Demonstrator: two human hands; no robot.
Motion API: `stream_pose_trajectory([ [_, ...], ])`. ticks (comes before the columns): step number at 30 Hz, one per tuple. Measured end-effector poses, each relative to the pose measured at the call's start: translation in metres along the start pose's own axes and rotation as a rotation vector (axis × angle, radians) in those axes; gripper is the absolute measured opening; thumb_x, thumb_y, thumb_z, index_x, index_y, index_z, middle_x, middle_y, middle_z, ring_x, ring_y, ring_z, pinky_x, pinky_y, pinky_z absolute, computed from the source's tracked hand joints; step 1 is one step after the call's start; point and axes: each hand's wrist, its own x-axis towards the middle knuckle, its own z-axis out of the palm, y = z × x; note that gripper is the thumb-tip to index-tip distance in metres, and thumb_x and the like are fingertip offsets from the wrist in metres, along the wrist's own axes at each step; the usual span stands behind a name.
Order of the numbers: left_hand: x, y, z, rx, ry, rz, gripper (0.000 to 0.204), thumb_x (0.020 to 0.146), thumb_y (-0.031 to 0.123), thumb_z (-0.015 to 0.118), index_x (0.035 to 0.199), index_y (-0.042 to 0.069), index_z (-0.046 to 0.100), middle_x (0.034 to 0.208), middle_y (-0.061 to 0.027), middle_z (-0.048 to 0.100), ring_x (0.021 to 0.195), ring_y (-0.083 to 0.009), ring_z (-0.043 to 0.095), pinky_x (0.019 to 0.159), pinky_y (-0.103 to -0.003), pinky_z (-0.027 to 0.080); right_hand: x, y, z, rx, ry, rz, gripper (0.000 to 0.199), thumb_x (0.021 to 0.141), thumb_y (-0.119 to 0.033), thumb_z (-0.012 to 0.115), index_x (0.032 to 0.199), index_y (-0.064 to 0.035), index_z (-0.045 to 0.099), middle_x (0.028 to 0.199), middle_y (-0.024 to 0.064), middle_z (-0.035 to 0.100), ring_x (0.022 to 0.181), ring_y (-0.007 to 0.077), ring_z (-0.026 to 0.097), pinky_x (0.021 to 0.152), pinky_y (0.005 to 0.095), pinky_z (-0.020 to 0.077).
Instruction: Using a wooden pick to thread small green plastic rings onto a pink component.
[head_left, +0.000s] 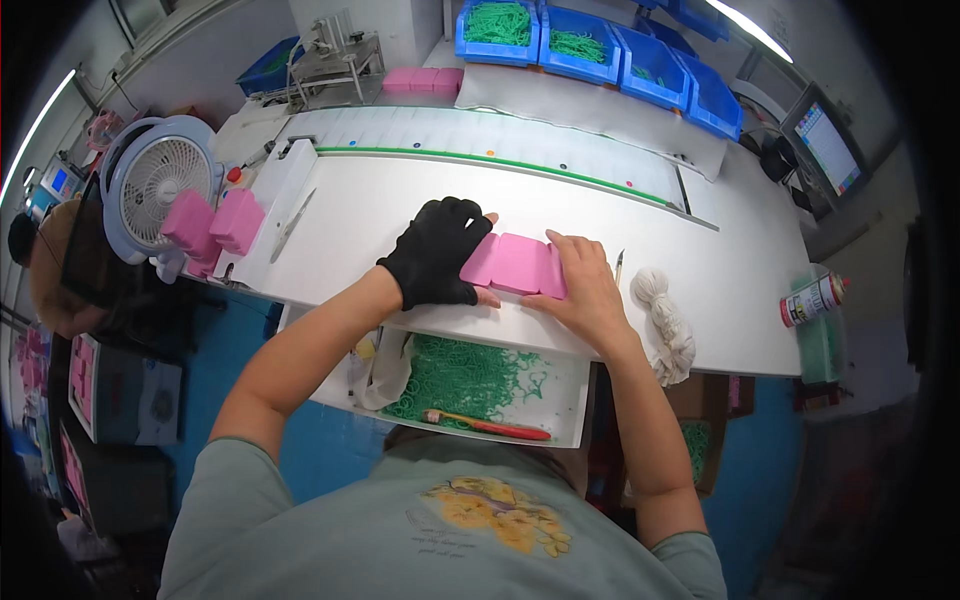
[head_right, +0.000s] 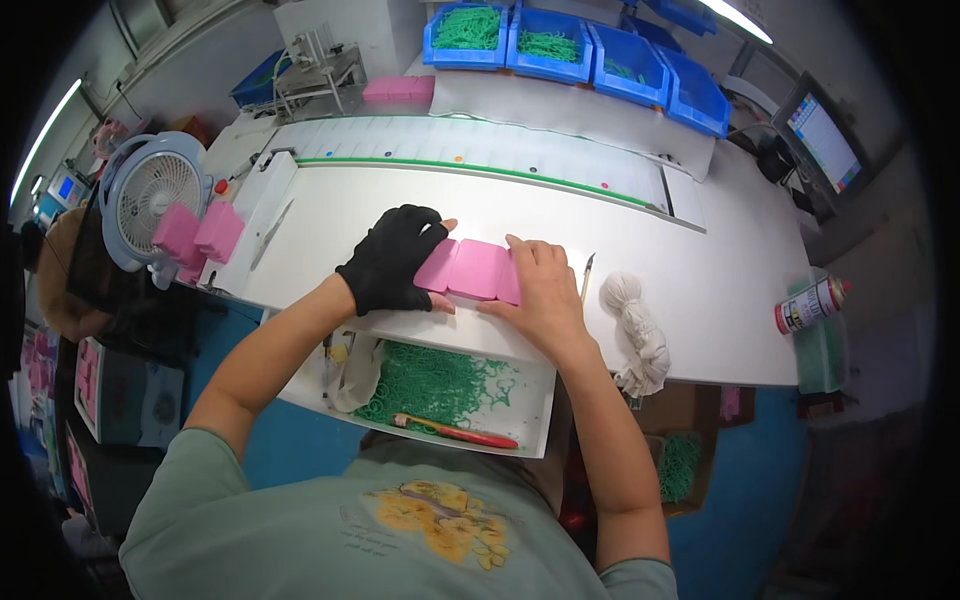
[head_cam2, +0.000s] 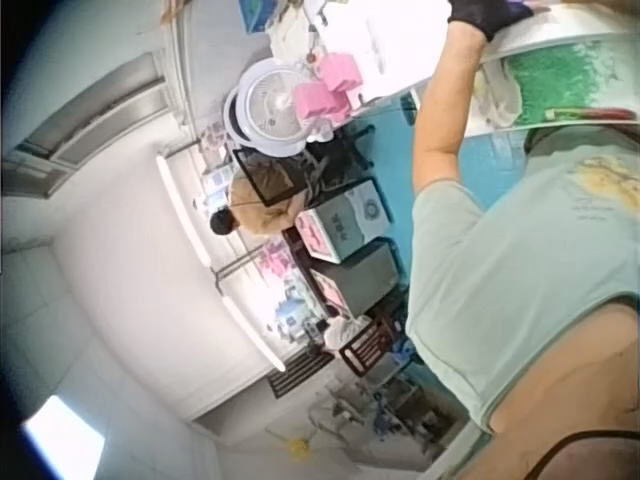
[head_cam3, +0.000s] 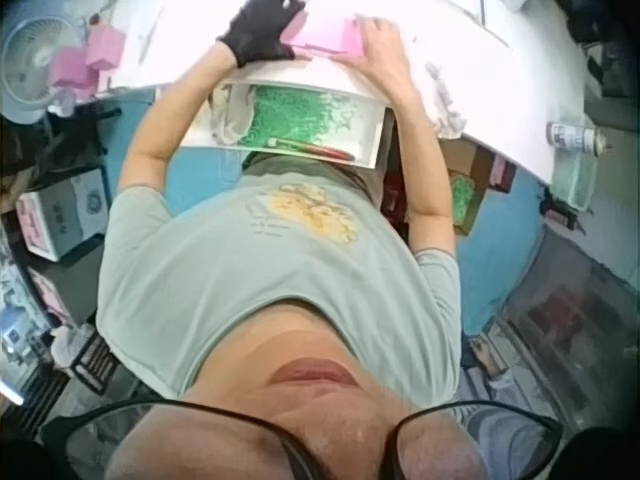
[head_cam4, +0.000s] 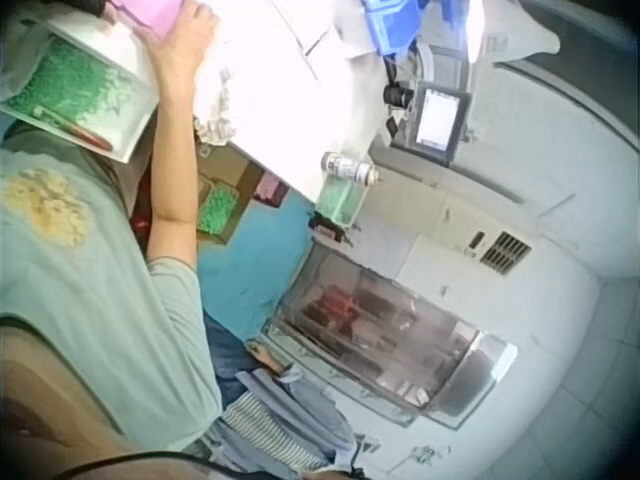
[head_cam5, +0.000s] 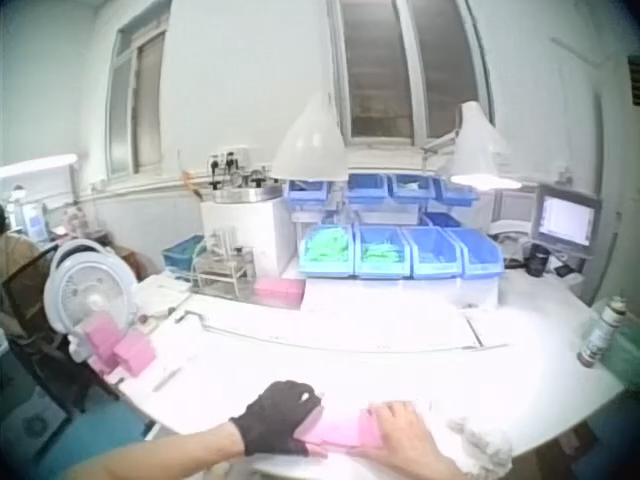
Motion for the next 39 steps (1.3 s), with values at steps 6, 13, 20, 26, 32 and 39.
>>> stream_pose_trajectory([
  [6, 0.01, 0.013, 0.012, -0.029, -0.086, -0.01, 0.091, 0.061, 0.062, 0.081, 0.124, 0.003, 0.055, 0.112, -0.0157, 0.055, 0.11, -0.0331, 0.052, 0.097, -0.045, 0.041, -0.038, 0.014, -0.049, 0.016, 0.455, -0.031, 0.045, 0.078, -0.014, 0.077, 0.114, 0.0015, 0.058, 0.122, 0.0197, 0.057, 0.116, 0.0371, 0.051, 0.099, 0.045, 0.0431],
  [13, 0.015, 0.017, 0.015, -0.023, -0.1, -0.049, 0.083, 0.065, 0.057, 0.08, 0.122, 0.004, 0.053, 0.107, -0.0157, 0.054, 0.105, -0.0339, 0.052, 0.093, -0.045, 0.042, -0.117, 0.06, -0.074, -0.06, 0.394, 0.316, 0.042, 0.08, -0.014, 0.074, 0.115, 0.0007, 0.057, 0.115, 0.0178, 0.06, 0.111, 0.035, 0.054, 0.093, 0.0438, 0.0448],
  [20, 0.011, 0.017, 0.016, -0.026, -0.092, -0.03, 0.085, 0.065, 0.055, 0.081, 0.125, 0.002, 0.052, 0.109, -0.0165, 0.054, 0.106, -0.0348, 0.051, 0.094, -0.045, 0.042, -0.128, 0.082, -0.046, 0.063, 0.416, 0.34, 0.04, 0.086, -0.013, 0.067, 0.122, -0.0001, 0.055, 0.112, 0.0197, 0.06, 0.106, 0.037, 0.057, 0.092, 0.0438, 0.0458],
  [26, 0.005, 0.028, -0.001, -0.04, 0.077, -0.043, 0.077, 0.072, 0.042, 0.081, 0.131, 0.002, 0.05, 0.122, -0.0179, 0.054, 0.115, -0.0347, 0.05, 0.1, -0.043, 0.042, -0.118, 0.133, -0.065, -0.021, 0.513, 0.352, 0.036, 0.092, -0.013, 0.06, 0.125, 0.0, 0.055, 0.117, 0.0214, 0.059, 0.109, 0.0373, 0.057, 0.093, 0.0427, 0.0451],
  [32, -0.045, 0.044, -0.031, -0.125, 0.472, -0.265, 0.026, 0.089, 0.007, 0.064, 0.114, 0.003, 0.061, 0.112, -0.0148, 0.062, 0.105, -0.03, 0.06, 0.092, -0.037, 0.048, -0.119, 0.127, -0.066, -0.429, 0.667, 0.132, 0.034, 0.092, -0.016, 0.063, 0.123, -0.0032, 0.058, 0.114, 0.0156, 0.063, 0.102, 0.0297, 0.061, 0.088, 0.039, 0.0471],
  [39, -0.124, 0.066, -0.024, -0.242, 0.535, -0.529, 0.02, 0.085, -0.001, 0.06, 0.105, 0.002, 0.063, 0.1, -0.014, 0.062, 0.095, -0.0279, 0.062, 0.086, -0.034, 0.049, -0.075, 0.031, -0.036, 0.129, 0.322, 0.19, 0.025, 0.085, -0.011, 0.069, 0.107, -0.0016, 0.063, 0.111, 0.0128, 0.064, 0.104, 0.028, 0.06, 0.082, 0.0388, 0.0483],
])
